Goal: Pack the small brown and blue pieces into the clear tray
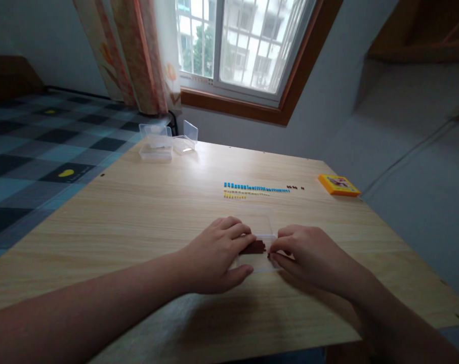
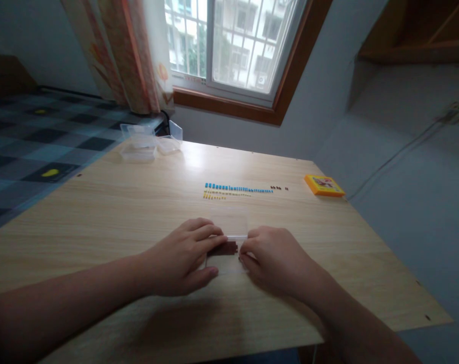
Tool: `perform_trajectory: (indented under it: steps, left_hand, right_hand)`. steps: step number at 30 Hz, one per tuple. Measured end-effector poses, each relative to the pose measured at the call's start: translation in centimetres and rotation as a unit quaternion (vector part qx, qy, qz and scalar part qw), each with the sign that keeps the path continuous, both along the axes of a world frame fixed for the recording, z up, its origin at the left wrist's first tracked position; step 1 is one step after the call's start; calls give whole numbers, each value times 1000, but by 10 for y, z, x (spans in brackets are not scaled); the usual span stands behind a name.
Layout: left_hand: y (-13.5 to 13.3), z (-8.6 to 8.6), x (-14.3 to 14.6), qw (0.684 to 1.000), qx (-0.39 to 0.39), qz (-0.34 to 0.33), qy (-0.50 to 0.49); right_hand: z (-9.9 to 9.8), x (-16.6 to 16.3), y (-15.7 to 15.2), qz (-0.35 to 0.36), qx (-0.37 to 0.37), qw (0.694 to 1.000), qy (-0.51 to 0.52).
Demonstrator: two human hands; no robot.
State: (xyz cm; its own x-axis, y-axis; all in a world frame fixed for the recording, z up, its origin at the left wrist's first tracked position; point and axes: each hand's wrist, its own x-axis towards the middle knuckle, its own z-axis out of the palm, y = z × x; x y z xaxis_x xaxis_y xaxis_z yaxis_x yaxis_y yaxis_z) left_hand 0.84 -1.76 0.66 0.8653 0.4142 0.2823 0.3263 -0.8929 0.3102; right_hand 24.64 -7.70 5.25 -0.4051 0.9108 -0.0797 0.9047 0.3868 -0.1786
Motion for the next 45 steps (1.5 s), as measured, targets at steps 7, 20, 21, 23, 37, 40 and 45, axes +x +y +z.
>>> perform_trajectory:
  steps: [7, 20, 21, 23, 37, 40, 45]
  left_hand:
    - [-1, 0, 0, 1000, 1, -2, 5]
    - [-1, 1, 0, 1000, 4, -2, -5]
    - [0, 1, -1, 1000, 4, -3, -5]
    - [0, 1, -1, 1000, 4, -4, -4]
    - [0, 0, 0, 1000, 0, -6, -2]
    - [0, 0, 0, 1000, 0, -7, -1]
    - [0, 0, -1, 1000, 2, -6, 1]
  right_hand:
    - [-3, -7, 1, -32, -3, 999, -30]
    - [-3, -6, 3, -55, 2, 998, -40]
    - [-2, -6, 3, -53, 2, 998, -36]
    - [-2, -5, 2, -46, 0, 999, -28]
    - [-3, -3, 2, -19, 6, 1000, -23]
    - [-4, -2, 2, -22, 8, 1000, -17]
    - [-4, -2, 2, -22, 0, 1000, -19]
